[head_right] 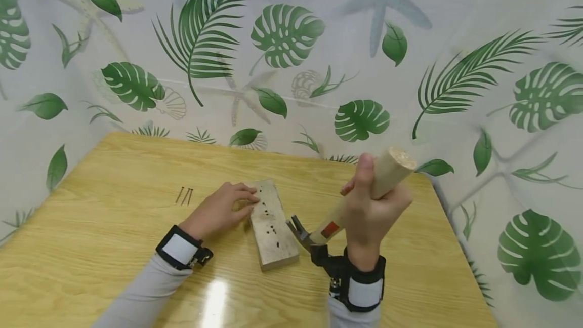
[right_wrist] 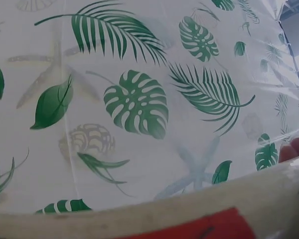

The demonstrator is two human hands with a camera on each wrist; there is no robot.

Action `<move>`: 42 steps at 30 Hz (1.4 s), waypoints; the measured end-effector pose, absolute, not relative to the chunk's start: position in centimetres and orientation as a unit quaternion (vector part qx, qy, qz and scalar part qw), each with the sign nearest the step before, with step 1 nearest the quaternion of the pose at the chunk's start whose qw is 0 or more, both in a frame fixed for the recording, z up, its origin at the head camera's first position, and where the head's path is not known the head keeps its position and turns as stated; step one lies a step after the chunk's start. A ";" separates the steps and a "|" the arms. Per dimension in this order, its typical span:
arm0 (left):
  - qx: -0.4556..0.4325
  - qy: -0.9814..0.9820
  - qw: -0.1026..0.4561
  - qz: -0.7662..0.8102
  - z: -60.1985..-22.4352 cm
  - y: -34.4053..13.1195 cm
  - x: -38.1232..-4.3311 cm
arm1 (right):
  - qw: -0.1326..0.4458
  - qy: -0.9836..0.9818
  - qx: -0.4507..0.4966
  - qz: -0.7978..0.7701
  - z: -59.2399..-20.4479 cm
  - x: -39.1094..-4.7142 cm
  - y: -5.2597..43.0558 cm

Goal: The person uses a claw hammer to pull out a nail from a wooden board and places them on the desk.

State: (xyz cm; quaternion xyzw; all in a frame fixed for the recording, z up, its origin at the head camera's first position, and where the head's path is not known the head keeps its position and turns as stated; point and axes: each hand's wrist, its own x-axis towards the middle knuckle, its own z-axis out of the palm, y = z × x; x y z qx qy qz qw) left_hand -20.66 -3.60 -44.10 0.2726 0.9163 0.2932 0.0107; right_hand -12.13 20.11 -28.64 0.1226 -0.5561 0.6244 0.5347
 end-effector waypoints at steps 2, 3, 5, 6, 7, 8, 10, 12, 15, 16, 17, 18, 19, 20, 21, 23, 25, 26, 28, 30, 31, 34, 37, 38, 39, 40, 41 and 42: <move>0.264 0.918 0.015 0.296 -44.1 -3.5 -20.6 | 0.518 -0.579 0.116 0.618 -29.0 -11.9 21.1; 0.262 0.918 0.018 0.298 -44.1 -3.4 -20.5 | 0.508 -0.588 0.118 0.619 -29.2 -11.7 21.6; 0.261 0.918 0.020 0.298 -44.1 -3.3 -20.4 | 0.486 -0.601 0.122 0.623 -29.7 -11.5 22.6; 0.261 0.918 0.019 0.297 -44.0 -3.3 -20.4 | 0.477 -0.609 0.123 0.622 -30.0 -11.4 23.1; 0.260 0.919 0.018 0.295 -44.0 -3.3 -20.3 | 0.468 -0.616 0.124 0.622 -30.2 -11.4 23.5; 0.260 0.920 0.015 0.292 -43.9 -3.3 -20.3 | 0.460 -0.625 0.123 0.618 -30.4 -11.4 23.9; 0.258 0.922 0.010 0.289 -43.8 -3.3 -20.3 | 0.441 -0.647 0.109 0.612 -30.7 -11.4 24.7; 0.258 0.922 0.008 0.287 -43.8 -3.3 -20.3 | 0.418 -0.681 0.087 0.595 -30.8 -11.4 25.3; 0.258 0.923 0.007 0.287 -43.8 -3.4 -20.3 | 0.378 -0.718 0.055 0.582 -30.9 -11.7 26.1; 0.259 0.922 0.008 0.287 -43.8 -3.5 -20.3 | 0.368 -0.727 0.047 0.578 -30.9 -11.8 26.2; 0.259 0.922 0.007 0.287 -43.8 -3.5 -20.4 | 0.359 -0.728 0.048 0.582 -31.0 -11.9 26.4; 0.260 0.922 0.007 0.288 -43.9 -3.5 -20.4 | 0.350 -0.725 0.047 0.591 -31.1 -12.1 26.5; 0.260 0.921 0.007 0.290 -43.9 -3.5 -20.4 | 0.342 -0.723 0.045 0.598 -31.2 -12.2 26.6; 0.260 0.920 0.007 0.292 -43.8 -3.5 -20.4 | 0.336 -0.721 0.046 0.604 -31.3 -12.4 26.6; 0.261 0.920 0.006 0.293 -43.8 -3.5 -20.4 | 0.330 -0.718 0.046 0.611 -31.5 -12.7 26.7; 0.262 0.918 0.005 0.297 -43.9 -3.5 -20.5 | 0.317 -0.716 0.040 0.621 -31.8 -13.0 26.7; 0.263 0.917 0.007 0.300 -43.9 -3.5 -20.5 | 0.310 -0.728 0.025 0.611 -32.1 -13.4 26.7; 0.264 0.916 0.008 0.301 -44.0 -3.4 -20.5 | 0.307 -0.735 0.021 0.604 -32.2 -13.6 26.7; 0.264 0.915 0.011 0.304 -44.0 -3.4 -20.5 | 0.300 -0.752 0.012 0.587 -32.7 -14.0 26.7; 0.263 0.916 0.014 0.303 -44.1 -3.4 -20.4 | 0.286 -0.775 0.009 0.563 -33.2 -14.5 26.8; 0.262 0.916 0.014 0.303 -44.1 -3.3 -20.4 | 0.275 -0.788 0.008 0.552 -33.5 -14.8 26.9; 0.259 0.916 0.014 0.305 -44.1 -3.3 -20.3 | 0.234 -0.826 -0.002 0.513 -34.4 -15.6 27.5; 0.259 0.915 0.013 0.309 -44.1 -3.3 -20.3 | 0.190 -0.872 -0.024 0.450 -35.5 -16.3 28.2; 0.259 0.915 0.012 0.310 -44.1 -3.3 -20.3 | 0.175 -0.886 -0.032 0.429 -35.9 -16.6 28.4; 0.260 0.915 0.011 0.309 -44.2 -3.3 -20.3 | 0.157 -0.900 -0.042 0.405 -36.3 -16.8 28.6; 0.260 0.915 0.011 0.308 -44.1 -3.3 -20.3 | 0.137 -0.910 -0.051 0.389 -36.7 -17.0 28.7; 0.260 0.915 0.010 0.308 -44.1 -3.3 -20.3 | 0.113 -0.917 -0.060 0.378 -37.1 -17.3 28.9; 0.260 0.915 0.009 0.307 -44.1 -3.3 -20.3 | 0.088 -0.922 -0.071 0.371 -37.6 -17.6 29.0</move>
